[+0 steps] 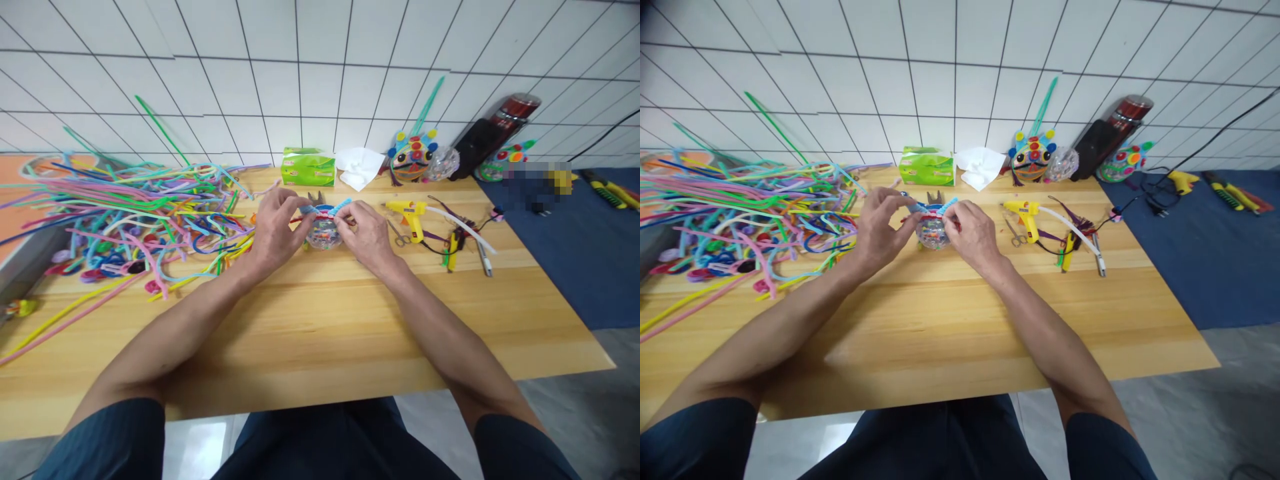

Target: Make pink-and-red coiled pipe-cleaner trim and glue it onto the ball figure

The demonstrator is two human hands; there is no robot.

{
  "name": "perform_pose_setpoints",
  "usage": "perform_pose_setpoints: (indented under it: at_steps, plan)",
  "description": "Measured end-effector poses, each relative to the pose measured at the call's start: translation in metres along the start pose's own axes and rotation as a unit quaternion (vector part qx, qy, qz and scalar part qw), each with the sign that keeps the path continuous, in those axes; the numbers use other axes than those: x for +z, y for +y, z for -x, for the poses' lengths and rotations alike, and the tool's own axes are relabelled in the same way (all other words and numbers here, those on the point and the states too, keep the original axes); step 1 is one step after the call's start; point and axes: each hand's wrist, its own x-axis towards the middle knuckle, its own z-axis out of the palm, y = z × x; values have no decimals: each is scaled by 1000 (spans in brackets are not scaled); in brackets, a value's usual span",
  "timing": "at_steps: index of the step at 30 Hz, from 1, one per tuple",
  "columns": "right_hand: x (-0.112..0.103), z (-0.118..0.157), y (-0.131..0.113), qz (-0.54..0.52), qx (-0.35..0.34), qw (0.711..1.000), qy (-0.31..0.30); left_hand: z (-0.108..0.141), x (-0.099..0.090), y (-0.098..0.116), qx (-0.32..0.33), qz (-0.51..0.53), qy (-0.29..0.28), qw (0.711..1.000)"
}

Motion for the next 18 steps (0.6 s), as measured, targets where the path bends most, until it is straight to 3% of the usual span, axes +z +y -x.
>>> perform_pose_setpoints:
  at_steps: [2,8,15,18]
  plan:
    - [0,0,0,5,-2,1000,0,-7,-8,2,40,-48,-7,998]
    - [0,0,0,7,-13,1000,0,-36,-8,-3,152,-90,-169,970]
    - [0,0,0,3,-10,1000,-8,-50,-6,-5,157,-61,-248,954]
    - [-1,0,-1,-5,-18,1000,2,-48,-6,-6,150,-42,-255,954]
